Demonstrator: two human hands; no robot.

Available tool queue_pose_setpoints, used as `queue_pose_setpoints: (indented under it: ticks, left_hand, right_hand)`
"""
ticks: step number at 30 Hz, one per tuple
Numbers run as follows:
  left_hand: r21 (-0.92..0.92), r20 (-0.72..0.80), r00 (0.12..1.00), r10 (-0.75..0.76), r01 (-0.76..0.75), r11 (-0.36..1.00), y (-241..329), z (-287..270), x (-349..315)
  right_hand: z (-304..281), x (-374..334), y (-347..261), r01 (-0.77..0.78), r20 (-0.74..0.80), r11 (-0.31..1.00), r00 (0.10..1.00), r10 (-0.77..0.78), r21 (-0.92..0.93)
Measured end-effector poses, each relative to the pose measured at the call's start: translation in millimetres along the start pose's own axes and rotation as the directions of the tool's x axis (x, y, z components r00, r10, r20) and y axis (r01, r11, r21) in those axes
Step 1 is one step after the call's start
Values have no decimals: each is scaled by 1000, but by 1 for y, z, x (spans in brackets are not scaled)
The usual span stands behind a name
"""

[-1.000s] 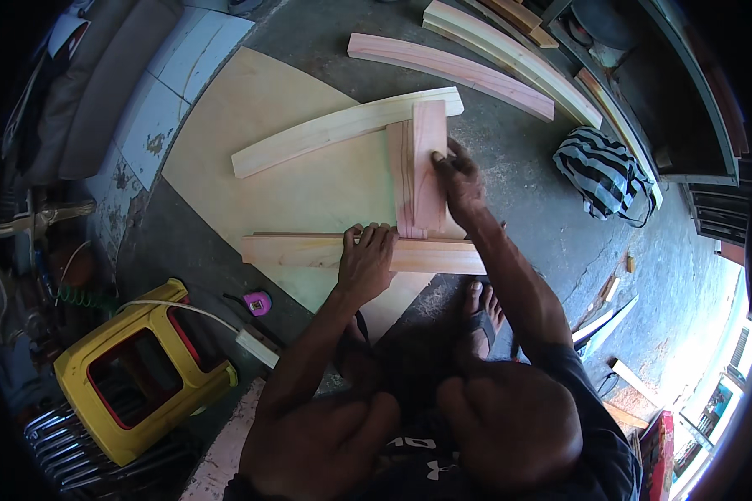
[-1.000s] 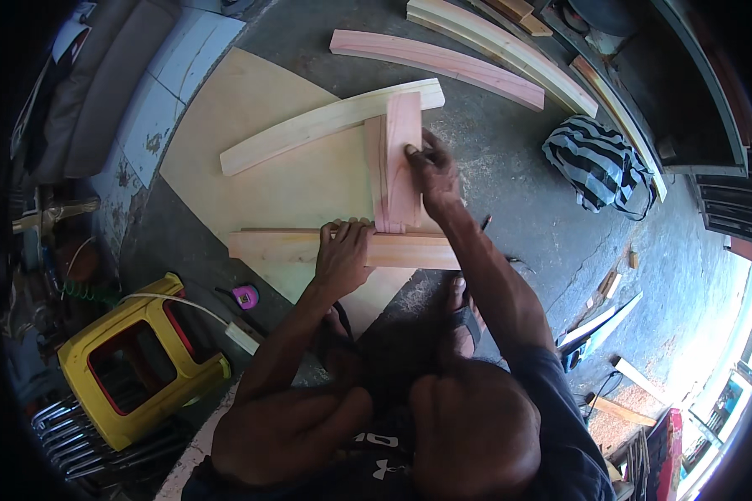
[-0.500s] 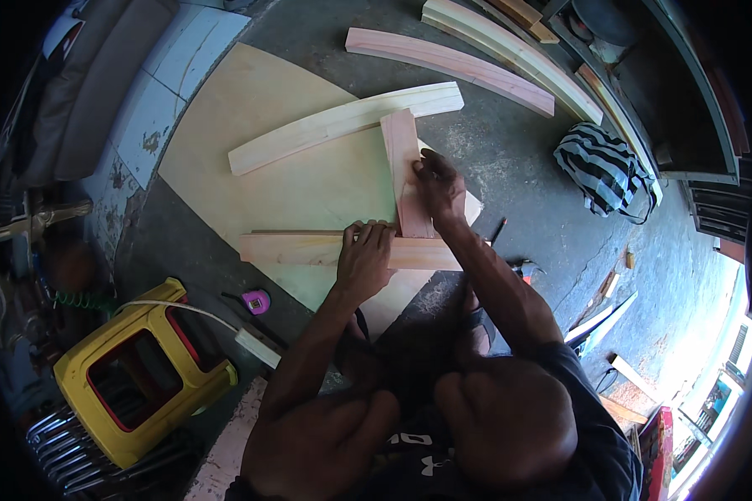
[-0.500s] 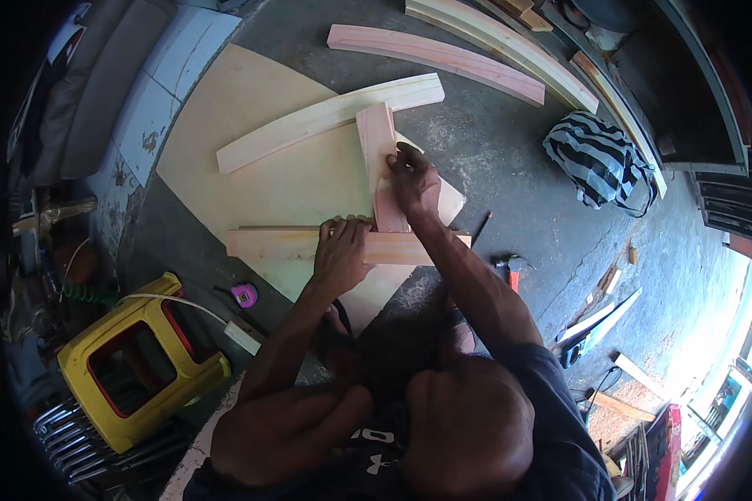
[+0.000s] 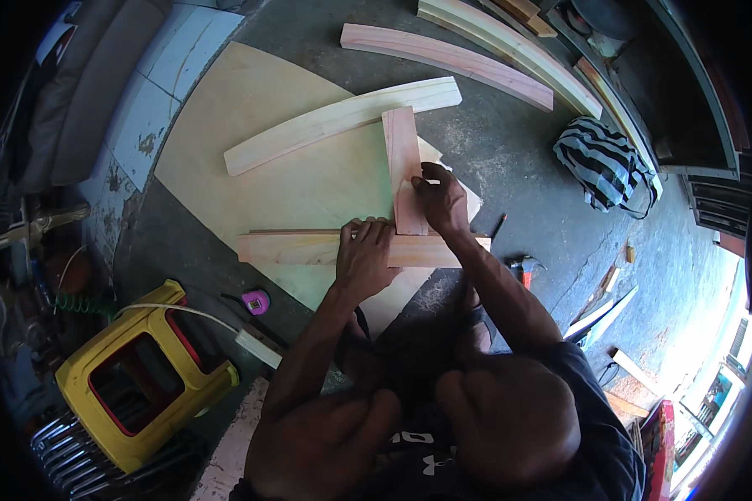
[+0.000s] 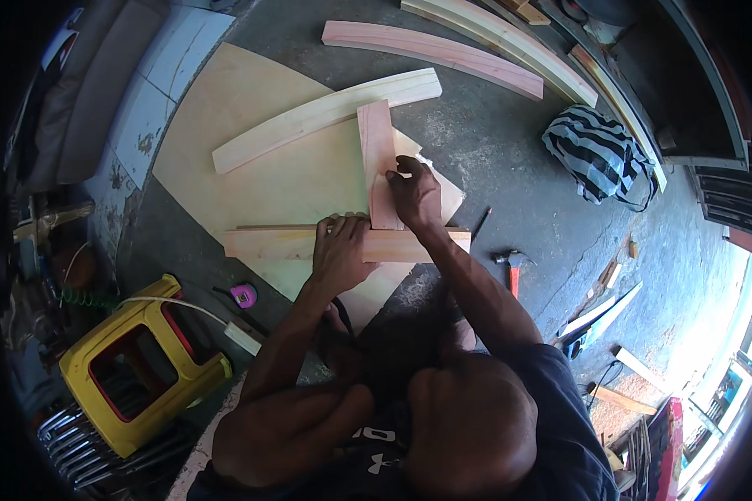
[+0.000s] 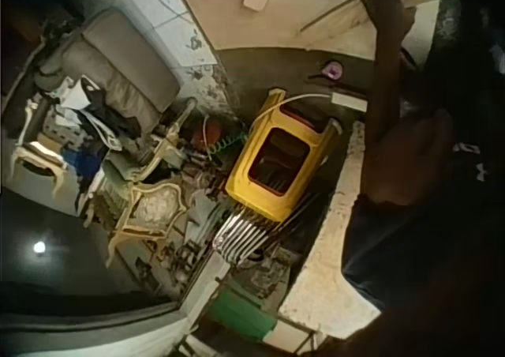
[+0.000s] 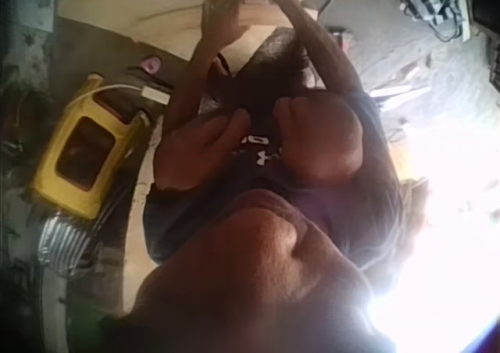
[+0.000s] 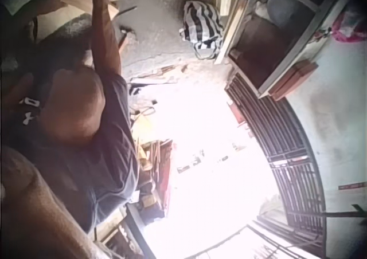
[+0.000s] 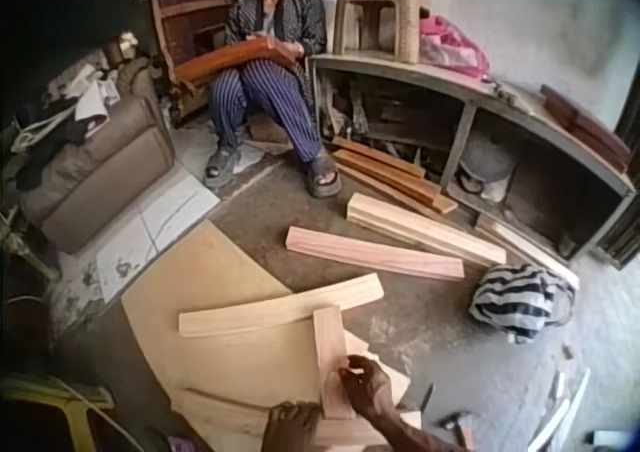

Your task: The person assembles a wooden frame by positioning wooden boards together, taking nails from a bag, and hammering them into the wooden joints using a hammer.

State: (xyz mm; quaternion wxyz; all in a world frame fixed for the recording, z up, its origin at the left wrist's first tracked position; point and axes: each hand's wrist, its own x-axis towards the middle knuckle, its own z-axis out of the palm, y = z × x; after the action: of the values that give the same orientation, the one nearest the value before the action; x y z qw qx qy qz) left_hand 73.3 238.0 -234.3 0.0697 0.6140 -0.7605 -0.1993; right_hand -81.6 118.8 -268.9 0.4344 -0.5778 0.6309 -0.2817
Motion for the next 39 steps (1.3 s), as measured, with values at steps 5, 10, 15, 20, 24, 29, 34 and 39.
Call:
queue_pose_setpoints:
  ticks: [5,10,15,20,24,29,34,39]
  left_hand:
    - [15,-6,1000,23,-23,1000,-1,0,0]
    - [85,23,1000,16,-17,996,6,-2,2]
    - [56,15,1000,-2,2,998,7,2,5]
    - [53,-30,998,63,-61,997,9,2,4]
    - [82,40,992,116,-118,990,2,7,3]
    - [115,-82,979,184,-174,978,0,8,4]
    - [104,1,991,136,-136,985,1,11,7]
    - [36,8,974,228,-229,973,-6,6,10]
  right_hand:
    - [-14,-7,-3,-2,60,999,998,4,-32]
    - [-23,-7,3,-77,190,997,979,75,3]
    - [-34,-14,7,-98,228,995,969,89,28]
    - [-97,-22,14,-115,199,992,975,103,48]
    - [-160,-33,33,-96,77,994,993,92,54]
    - [-211,-46,50,-206,14,979,978,206,-5]
    - [-184,-66,70,198,190,966,968,-165,-168]
    - [-125,-81,37,596,409,729,789,-458,-336]
